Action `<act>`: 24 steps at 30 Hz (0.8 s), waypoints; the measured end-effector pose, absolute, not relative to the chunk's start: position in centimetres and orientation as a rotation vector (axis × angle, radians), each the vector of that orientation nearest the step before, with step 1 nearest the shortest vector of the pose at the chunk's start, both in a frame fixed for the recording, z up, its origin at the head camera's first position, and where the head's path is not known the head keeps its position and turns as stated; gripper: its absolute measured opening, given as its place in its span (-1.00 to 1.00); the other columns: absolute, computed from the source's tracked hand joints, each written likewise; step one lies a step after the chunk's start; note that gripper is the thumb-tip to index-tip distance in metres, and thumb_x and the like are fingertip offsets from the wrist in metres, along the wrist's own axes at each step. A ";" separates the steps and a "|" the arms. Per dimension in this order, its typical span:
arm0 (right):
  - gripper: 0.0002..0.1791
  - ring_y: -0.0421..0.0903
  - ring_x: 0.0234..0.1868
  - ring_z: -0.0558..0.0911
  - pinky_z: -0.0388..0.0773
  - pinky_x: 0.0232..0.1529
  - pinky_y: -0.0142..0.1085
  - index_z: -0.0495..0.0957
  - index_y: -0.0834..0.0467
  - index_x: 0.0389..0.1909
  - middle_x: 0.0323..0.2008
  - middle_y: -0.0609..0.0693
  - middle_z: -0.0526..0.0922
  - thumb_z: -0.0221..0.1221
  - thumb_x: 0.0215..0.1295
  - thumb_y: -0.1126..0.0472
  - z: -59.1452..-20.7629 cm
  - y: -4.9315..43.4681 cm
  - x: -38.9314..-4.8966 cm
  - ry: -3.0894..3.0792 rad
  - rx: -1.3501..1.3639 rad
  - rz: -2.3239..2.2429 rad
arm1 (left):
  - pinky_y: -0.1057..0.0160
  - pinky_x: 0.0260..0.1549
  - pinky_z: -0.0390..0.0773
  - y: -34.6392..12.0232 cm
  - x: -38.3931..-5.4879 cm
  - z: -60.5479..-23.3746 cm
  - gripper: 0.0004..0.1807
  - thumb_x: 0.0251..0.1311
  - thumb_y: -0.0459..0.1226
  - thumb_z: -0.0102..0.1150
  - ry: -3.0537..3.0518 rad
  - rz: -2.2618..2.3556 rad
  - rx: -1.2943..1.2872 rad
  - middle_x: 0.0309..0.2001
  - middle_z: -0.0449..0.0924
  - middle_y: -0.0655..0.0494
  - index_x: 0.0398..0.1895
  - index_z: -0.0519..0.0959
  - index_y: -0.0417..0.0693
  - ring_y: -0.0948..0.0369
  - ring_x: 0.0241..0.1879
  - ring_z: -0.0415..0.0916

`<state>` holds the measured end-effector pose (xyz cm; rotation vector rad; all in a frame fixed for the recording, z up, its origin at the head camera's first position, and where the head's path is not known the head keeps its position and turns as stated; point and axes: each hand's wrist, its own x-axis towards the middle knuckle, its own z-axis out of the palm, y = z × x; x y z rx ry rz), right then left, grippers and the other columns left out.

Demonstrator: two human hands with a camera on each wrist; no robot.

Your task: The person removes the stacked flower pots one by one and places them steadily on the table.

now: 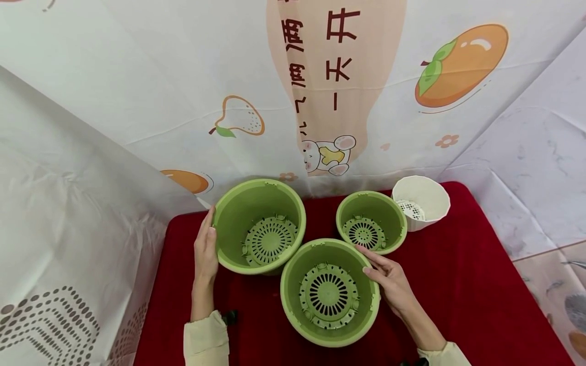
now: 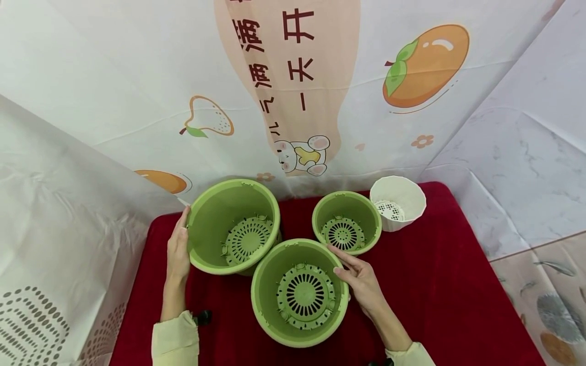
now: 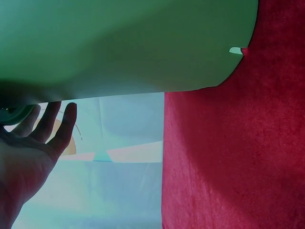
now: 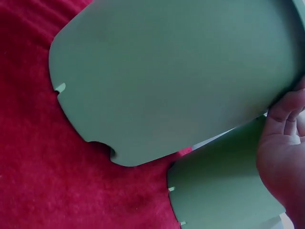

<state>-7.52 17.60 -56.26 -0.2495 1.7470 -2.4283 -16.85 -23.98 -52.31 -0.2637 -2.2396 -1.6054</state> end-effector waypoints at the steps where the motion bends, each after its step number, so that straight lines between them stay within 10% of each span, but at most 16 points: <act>1: -0.46 -0.15 0.26 0.51 0.53 0.07 -0.18 0.23 0.48 0.39 0.29 -0.09 0.52 0.02 0.42 0.49 -56.3 17.6 -7.5 1.758 -0.252 -2.428 | 0.43 0.31 0.15 -24.2 -17.0 -52.7 -0.48 0.52 -0.38 -0.30 -2.236 -1.603 -0.268 0.48 0.16 -0.20 0.51 0.20 -0.20 -0.02 0.46 0.09; 4: -0.48 -0.06 0.14 0.62 0.60 -0.05 -0.11 0.27 0.44 0.39 0.26 -0.08 0.55 0.04 0.43 0.46 -56.3 17.7 -7.5 1.840 -0.252 -2.395 | 0.43 0.31 0.15 -24.0 -16.9 -52.3 -0.49 0.52 -0.37 -0.28 -2.236 -1.589 -0.282 0.46 0.16 -0.26 0.50 0.21 -0.23 -0.07 0.45 0.09; 7: -0.49 -0.13 -0.33 0.74 0.67 -0.39 -0.17 0.35 0.37 0.37 -0.22 -0.05 0.74 0.08 0.42 0.44 -56.3 17.7 -7.5 1.997 -0.243 -2.324 | 0.43 0.31 0.14 -23.3 -16.3 -50.9 -0.50 0.49 -0.43 -0.28 -2.240 -1.586 -0.294 0.44 0.16 -0.37 0.46 0.21 -0.38 -0.19 0.43 0.08; 11: -0.51 -0.34 -0.80 0.33 0.38 -0.82 -0.36 0.45 0.29 0.33 -0.84 -0.10 0.25 0.14 0.37 0.44 -56.3 17.6 -7.5 2.210 -0.234 -2.223 | 0.42 0.32 0.12 -22.8 -15.9 -49.9 -0.51 0.47 -0.48 -0.29 -2.253 -1.576 -0.300 0.41 0.16 -0.43 0.43 0.20 -0.48 -0.26 0.42 0.06; 15: -0.51 -0.39 -0.78 0.14 0.12 -0.84 -0.46 0.51 0.32 0.26 -0.85 -0.04 0.11 0.17 0.30 0.53 -55.6 17.4 -7.5 2.402 -0.316 -2.150 | 0.36 0.35 0.08 -23.1 -16.2 -50.5 -0.51 0.48 -0.46 -0.27 -2.276 -1.547 -0.278 0.45 0.14 -0.35 0.43 0.22 -0.42 -0.23 0.45 0.04; 24: -0.54 -0.31 -0.66 0.42 0.37 -0.62 -0.46 0.67 0.38 -0.06 -0.29 0.15 0.71 0.37 -0.10 0.59 -52.7 17.2 -7.9 3.034 -0.700 -1.837 | -0.11 0.29 0.18 -24.5 -16.7 -52.6 -0.41 0.41 -0.39 0.02 -2.385 -1.394 -0.205 0.53 0.07 0.16 0.50 0.28 0.01 0.03 0.49 0.04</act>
